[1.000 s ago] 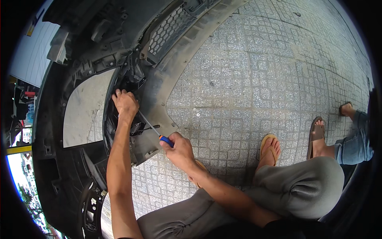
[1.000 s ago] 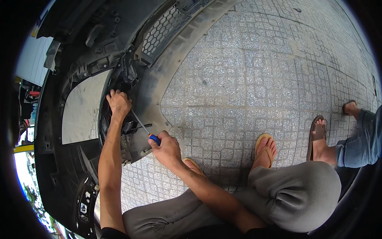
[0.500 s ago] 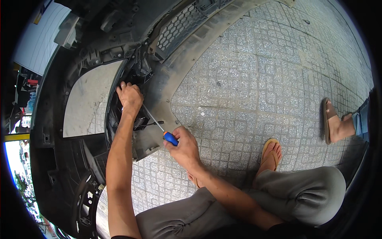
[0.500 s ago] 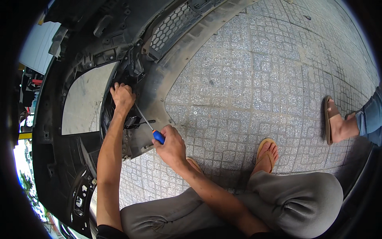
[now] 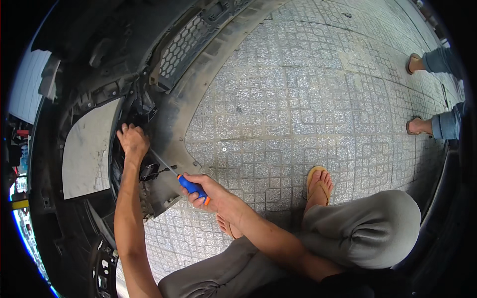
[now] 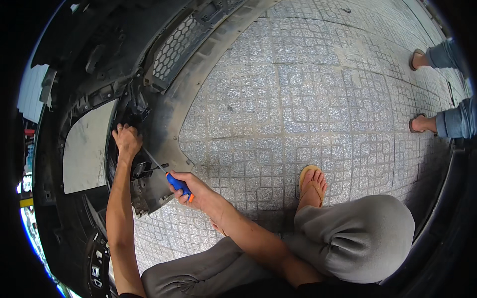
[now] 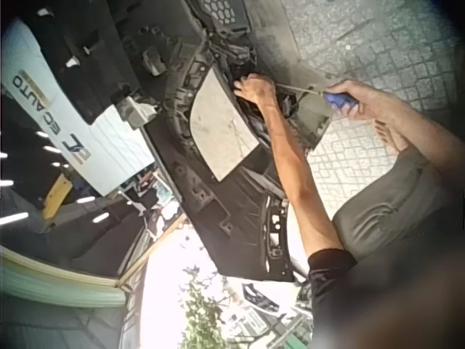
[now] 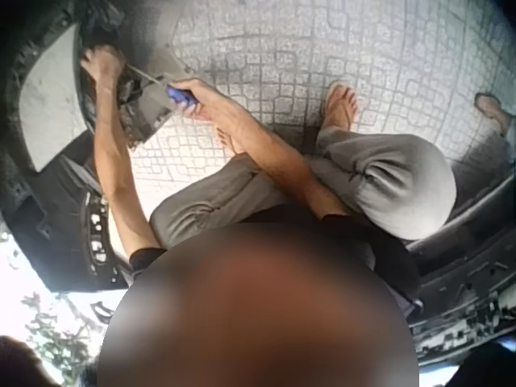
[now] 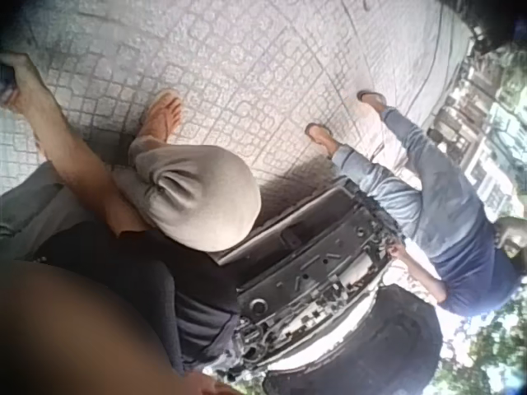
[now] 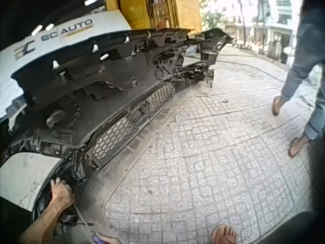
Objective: Installing a light assembly into a car bumper using a screwdriver and a power drill.
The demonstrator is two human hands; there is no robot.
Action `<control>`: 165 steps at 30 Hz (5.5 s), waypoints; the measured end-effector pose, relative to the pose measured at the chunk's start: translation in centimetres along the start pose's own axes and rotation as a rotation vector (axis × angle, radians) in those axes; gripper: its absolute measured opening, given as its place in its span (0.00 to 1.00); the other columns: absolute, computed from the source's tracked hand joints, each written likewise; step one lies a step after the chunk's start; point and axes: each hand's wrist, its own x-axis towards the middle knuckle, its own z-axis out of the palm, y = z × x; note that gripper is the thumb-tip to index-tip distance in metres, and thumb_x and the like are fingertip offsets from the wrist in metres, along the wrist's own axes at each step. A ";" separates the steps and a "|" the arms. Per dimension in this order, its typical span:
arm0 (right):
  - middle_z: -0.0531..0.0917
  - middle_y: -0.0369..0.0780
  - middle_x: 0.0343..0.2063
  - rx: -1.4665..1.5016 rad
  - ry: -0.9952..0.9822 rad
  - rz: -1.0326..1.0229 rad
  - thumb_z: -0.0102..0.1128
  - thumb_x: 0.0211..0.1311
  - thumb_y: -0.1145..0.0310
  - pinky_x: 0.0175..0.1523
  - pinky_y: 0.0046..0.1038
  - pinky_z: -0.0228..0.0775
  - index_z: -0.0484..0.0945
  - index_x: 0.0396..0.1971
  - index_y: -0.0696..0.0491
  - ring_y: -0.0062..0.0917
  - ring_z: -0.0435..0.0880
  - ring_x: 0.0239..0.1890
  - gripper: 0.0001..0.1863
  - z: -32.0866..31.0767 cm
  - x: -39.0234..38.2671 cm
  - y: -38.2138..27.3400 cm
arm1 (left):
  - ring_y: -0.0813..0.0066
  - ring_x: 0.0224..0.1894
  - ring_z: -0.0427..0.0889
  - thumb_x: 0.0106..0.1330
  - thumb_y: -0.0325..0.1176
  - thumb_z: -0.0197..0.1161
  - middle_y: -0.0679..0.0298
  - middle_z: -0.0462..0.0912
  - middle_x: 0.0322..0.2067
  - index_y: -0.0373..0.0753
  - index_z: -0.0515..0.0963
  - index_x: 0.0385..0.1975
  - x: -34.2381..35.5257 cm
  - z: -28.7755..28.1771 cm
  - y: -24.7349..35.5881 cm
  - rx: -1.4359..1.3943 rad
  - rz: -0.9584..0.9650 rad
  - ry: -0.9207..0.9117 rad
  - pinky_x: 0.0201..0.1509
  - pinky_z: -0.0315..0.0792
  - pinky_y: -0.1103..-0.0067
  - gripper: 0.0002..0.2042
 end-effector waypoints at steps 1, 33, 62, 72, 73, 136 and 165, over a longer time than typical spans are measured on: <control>0.76 0.36 0.29 -0.049 -0.012 0.017 0.69 0.62 0.58 0.15 0.13 0.53 0.74 0.41 0.50 0.15 0.69 0.19 0.16 0.3 -0.5 0.2 | 0.51 0.63 0.69 0.56 0.42 0.69 0.53 0.81 0.51 0.35 0.85 0.40 -0.1 -0.5 0.2 0.016 0.001 -0.032 0.65 0.60 0.54 0.18; 0.82 0.39 0.33 -0.560 0.166 -0.436 0.64 0.65 0.64 0.17 0.17 0.61 0.77 0.47 0.52 0.18 0.76 0.22 0.14 -0.8 -1.1 2.4 | 0.58 0.69 0.64 0.68 0.35 0.53 0.56 0.79 0.55 0.46 0.86 0.47 0.6 0.5 3.7 -0.051 -0.092 -0.036 0.72 0.49 0.62 0.15; 0.83 0.43 0.35 -0.245 -0.039 -0.262 0.62 0.65 0.62 0.18 0.20 0.62 0.74 0.44 0.54 0.20 0.76 0.22 0.14 -1.6 -0.6 0.0 | 0.48 0.51 0.81 0.64 0.31 0.54 0.50 0.86 0.41 0.43 0.85 0.42 3.5 -0.6 -0.9 -0.167 0.187 -0.104 0.61 0.68 0.58 0.13; 0.82 0.42 0.31 -0.707 0.205 -0.674 0.58 0.68 0.65 0.21 0.28 0.73 0.73 0.45 0.58 0.26 0.82 0.20 0.13 0.0 -0.3 1.8 | 0.49 0.51 0.82 0.65 0.31 0.55 0.53 0.87 0.42 0.44 0.85 0.43 3.1 -0.3 -0.6 -0.127 0.197 -0.056 0.61 0.69 0.59 0.13; 0.79 0.39 0.28 -0.311 0.010 -0.358 0.59 0.69 0.62 0.17 0.22 0.65 0.74 0.45 0.57 0.20 0.77 0.19 0.15 -0.5 -1.3 0.3 | 0.49 0.50 0.82 0.65 0.31 0.55 0.53 0.87 0.41 0.44 0.85 0.44 3.0 -0.2 -0.8 -0.123 0.191 -0.046 0.61 0.69 0.59 0.13; 0.81 0.36 0.29 -1.357 0.263 -0.649 0.57 0.72 0.57 0.17 0.19 0.62 0.76 0.51 0.52 0.15 0.71 0.15 0.16 0.6 -1.8 -1.9 | 0.52 0.71 0.63 0.55 0.42 0.65 0.54 0.79 0.57 0.44 0.82 0.52 0.7 -0.7 1.3 -0.119 0.022 -0.179 0.75 0.50 0.59 0.23; 0.75 0.48 0.44 -1.942 0.922 -1.191 0.69 0.58 0.65 0.52 0.38 0.69 0.71 0.50 0.60 0.41 0.75 0.45 0.24 -13.3 -4.9 -6.0 | 0.50 0.50 0.77 0.46 0.38 0.76 0.54 0.78 0.47 0.37 0.73 0.55 -59.3 -18.4 3.4 -0.129 -0.932 -0.358 0.56 0.71 0.63 0.33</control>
